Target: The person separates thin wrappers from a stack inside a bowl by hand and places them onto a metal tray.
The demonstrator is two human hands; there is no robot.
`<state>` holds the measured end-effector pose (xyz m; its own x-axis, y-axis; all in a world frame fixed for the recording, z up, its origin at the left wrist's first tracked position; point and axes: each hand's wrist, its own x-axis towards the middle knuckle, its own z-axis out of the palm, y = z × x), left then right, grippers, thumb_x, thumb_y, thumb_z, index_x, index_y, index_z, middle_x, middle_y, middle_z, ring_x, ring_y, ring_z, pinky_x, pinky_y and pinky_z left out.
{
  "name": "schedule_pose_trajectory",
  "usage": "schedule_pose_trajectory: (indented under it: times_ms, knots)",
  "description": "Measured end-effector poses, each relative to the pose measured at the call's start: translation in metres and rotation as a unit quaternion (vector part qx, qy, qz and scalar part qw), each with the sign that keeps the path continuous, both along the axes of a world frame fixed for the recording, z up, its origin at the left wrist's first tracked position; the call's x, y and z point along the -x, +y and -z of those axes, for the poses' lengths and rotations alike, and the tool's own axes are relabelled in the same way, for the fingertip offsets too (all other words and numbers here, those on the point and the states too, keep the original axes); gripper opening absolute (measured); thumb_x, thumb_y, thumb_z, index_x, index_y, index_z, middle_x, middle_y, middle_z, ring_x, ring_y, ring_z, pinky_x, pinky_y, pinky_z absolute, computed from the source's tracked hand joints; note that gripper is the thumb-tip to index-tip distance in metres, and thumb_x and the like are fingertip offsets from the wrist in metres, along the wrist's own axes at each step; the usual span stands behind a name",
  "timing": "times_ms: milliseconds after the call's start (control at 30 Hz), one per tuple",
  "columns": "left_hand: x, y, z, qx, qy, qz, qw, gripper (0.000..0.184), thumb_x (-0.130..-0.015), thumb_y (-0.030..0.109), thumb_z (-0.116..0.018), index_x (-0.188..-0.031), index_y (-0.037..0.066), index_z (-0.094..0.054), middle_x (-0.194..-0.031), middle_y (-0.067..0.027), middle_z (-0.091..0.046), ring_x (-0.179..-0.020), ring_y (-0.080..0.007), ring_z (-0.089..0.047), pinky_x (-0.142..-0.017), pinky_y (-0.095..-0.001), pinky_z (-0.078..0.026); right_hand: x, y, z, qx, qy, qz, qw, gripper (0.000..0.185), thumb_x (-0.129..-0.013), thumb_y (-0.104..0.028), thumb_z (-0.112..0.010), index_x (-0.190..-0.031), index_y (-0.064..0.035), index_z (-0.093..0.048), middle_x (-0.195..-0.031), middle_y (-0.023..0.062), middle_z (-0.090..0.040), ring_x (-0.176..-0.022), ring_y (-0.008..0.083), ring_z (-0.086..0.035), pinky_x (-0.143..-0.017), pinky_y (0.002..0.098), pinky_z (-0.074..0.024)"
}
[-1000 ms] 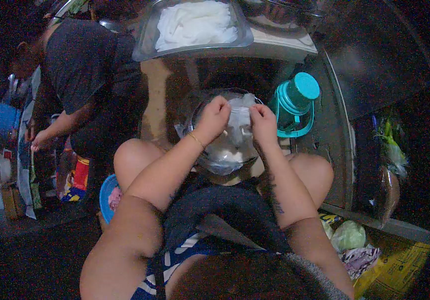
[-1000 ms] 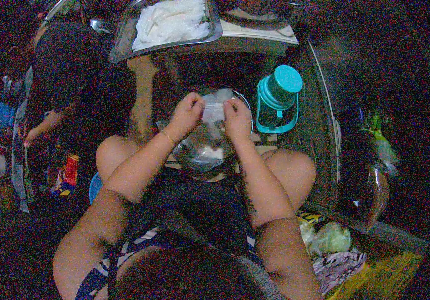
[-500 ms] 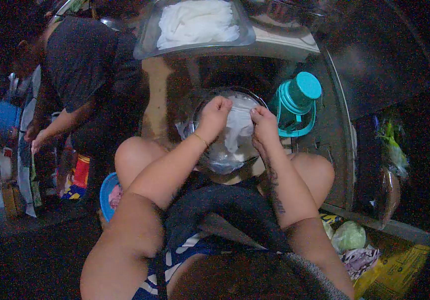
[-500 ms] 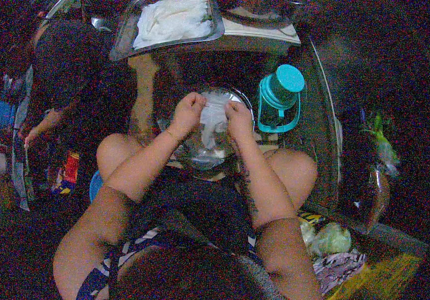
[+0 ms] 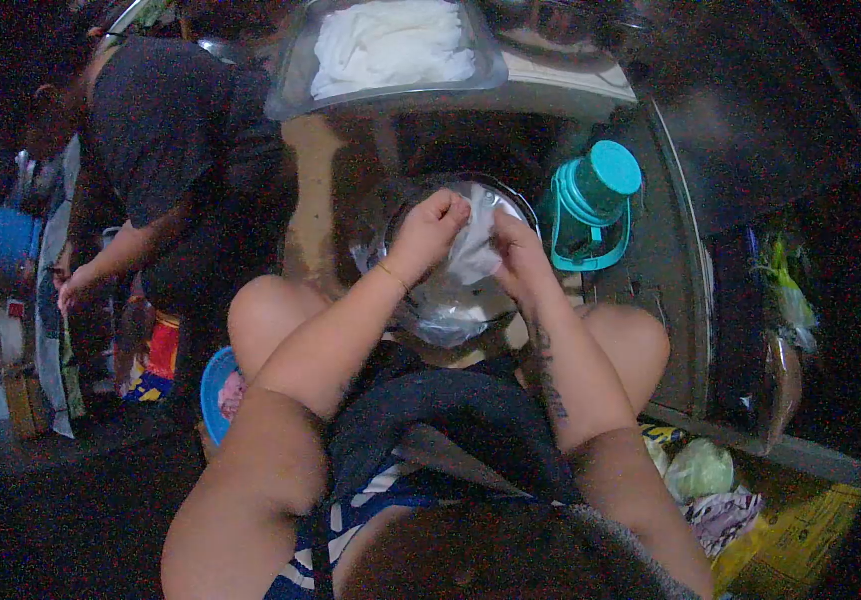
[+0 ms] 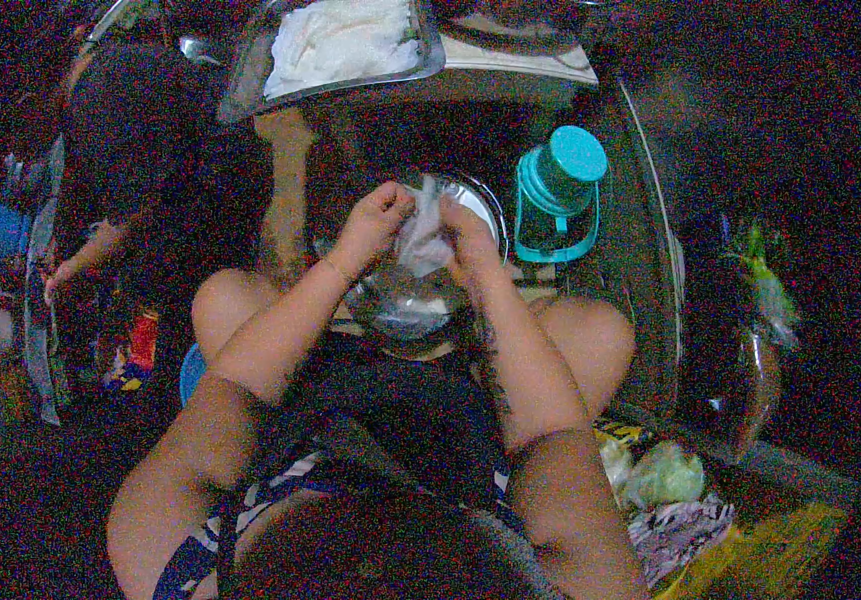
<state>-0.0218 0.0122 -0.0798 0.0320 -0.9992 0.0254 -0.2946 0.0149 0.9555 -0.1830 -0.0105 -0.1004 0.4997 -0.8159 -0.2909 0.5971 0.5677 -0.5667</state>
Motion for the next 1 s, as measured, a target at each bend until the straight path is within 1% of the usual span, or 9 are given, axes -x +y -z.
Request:
schedule_pose_trajectory:
  times_ms: [167, 300, 367, 500, 667, 700, 800, 867, 1000]
  knots:
    - [-0.001, 0.001, 0.004, 0.014, -0.033, -0.009, 0.999, 0.020, -0.093, 0.026, -0.052, -0.087, 0.007, -0.056, -0.073, 0.0004, -0.054, -0.067, -0.0098, -0.047, -0.061, -0.0272, -0.042, 0.002, 0.003, 0.008, 0.060, 0.149, 0.012, 0.987, 0.015, -0.085, -0.014, -0.062, -0.095, -0.0038, -0.061, -0.089, 0.0056, -0.063, -0.081, 0.0170, -0.059, -0.073, 0.0305, -0.0487]
    - [-0.003, -0.001, 0.011, -0.047, 0.062, -0.008, 0.997, 0.021, -0.092, 0.027, -0.054, -0.087, 0.006, -0.057, -0.075, -0.0005, -0.056, -0.068, -0.0119, -0.050, -0.063, -0.0285, -0.043, 0.001, -0.006, 0.018, 0.174, 0.242, 0.098, 0.949, 0.010, -0.084, -0.012, -0.061, -0.092, -0.0052, -0.061, -0.087, 0.0040, -0.062, -0.079, 0.0144, -0.057, -0.072, 0.0278, -0.0461]
    - [-0.003, -0.003, 0.016, -0.091, 0.152, 0.007, 0.984, 0.023, -0.090, 0.028, -0.057, -0.088, 0.006, -0.058, -0.076, -0.0010, -0.057, -0.069, -0.0130, -0.051, -0.065, -0.0291, -0.044, 0.004, -0.005, 0.014, 0.158, 0.234, 0.093, 0.955, 0.009, -0.084, -0.011, -0.060, -0.091, -0.0054, -0.061, -0.087, 0.0031, -0.061, -0.079, 0.0142, -0.056, -0.072, 0.0280, -0.0456]
    - [0.012, 0.008, 0.002, -0.070, 0.058, 0.050, 0.995, 0.025, -0.086, 0.030, -0.062, -0.092, 0.006, -0.059, -0.081, -0.0028, -0.061, -0.073, -0.0143, -0.055, -0.068, -0.0300, -0.046, 0.006, -0.006, 0.022, 0.174, 0.215, 0.109, 0.955, 0.009, -0.085, -0.013, -0.059, -0.089, -0.0051, -0.060, -0.086, 0.0022, -0.060, -0.080, 0.0140, -0.055, -0.073, 0.0294, -0.0452]
    - [0.016, 0.009, -0.002, -0.056, -0.077, 0.062, 0.994, 0.027, -0.084, 0.029, -0.063, -0.095, 0.005, -0.059, -0.084, -0.0071, -0.063, -0.079, -0.0160, -0.057, -0.071, -0.0320, -0.047, 0.000, -0.007, 0.027, 0.274, 0.413, 0.161, 0.853, 0.013, -0.088, -0.015, -0.056, -0.090, -0.0027, -0.058, -0.087, 0.0091, -0.061, -0.081, 0.0229, -0.057, -0.076, 0.0345, -0.0452]
    - [0.016, 0.009, 0.005, -0.039, -0.076, 0.033, 0.996, 0.027, -0.085, 0.029, -0.063, -0.096, 0.004, -0.059, -0.083, -0.0086, -0.063, -0.078, -0.0175, -0.058, -0.070, -0.0331, -0.047, -0.002, -0.005, 0.023, 0.286, 0.455, 0.167, 0.826, 0.014, -0.089, -0.016, -0.055, -0.091, -0.0022, -0.057, -0.087, 0.0108, -0.061, -0.081, 0.0251, -0.057, -0.077, 0.0355, -0.0451]
    - [0.025, 0.009, 0.019, 0.013, -0.092, -0.043, 0.995, 0.025, -0.085, 0.026, -0.062, -0.094, 0.003, -0.057, -0.081, -0.0158, -0.061, -0.075, -0.0273, -0.059, -0.067, -0.0381, -0.047, -0.006, 0.003, 0.012, 0.337, 0.496, 0.226, 0.768, 0.008, -0.093, -0.013, -0.051, -0.090, -0.0058, -0.054, -0.079, 0.0005, -0.052, -0.071, 0.0092, -0.045, -0.065, 0.0248, -0.0395]
    - [0.030, 0.012, 0.012, 0.048, -0.125, -0.077, 0.988, 0.023, -0.085, 0.022, -0.062, -0.090, 0.002, -0.053, -0.079, -0.0239, -0.059, -0.072, -0.0410, -0.057, -0.063, -0.0435, -0.046, -0.008, 0.001, 0.019, 0.321, 0.488, 0.262, 0.768, 0.010, -0.093, -0.014, -0.051, -0.091, -0.0046, -0.054, -0.079, 0.0020, -0.053, -0.072, 0.0111, -0.046, -0.066, 0.0260, -0.0402]
    - [0.028, 0.006, 0.018, 0.102, -0.157, -0.074, 0.979, 0.023, -0.085, 0.021, -0.061, -0.089, 0.001, -0.050, -0.079, -0.0252, -0.058, -0.076, -0.0454, -0.056, -0.063, -0.0487, -0.044, -0.003, 0.003, 0.007, 0.330, 0.515, 0.309, 0.729, 0.013, -0.092, -0.014, -0.052, -0.090, -0.0018, -0.054, -0.079, 0.0053, -0.054, -0.072, 0.0148, -0.048, -0.068, 0.0285, -0.0417]
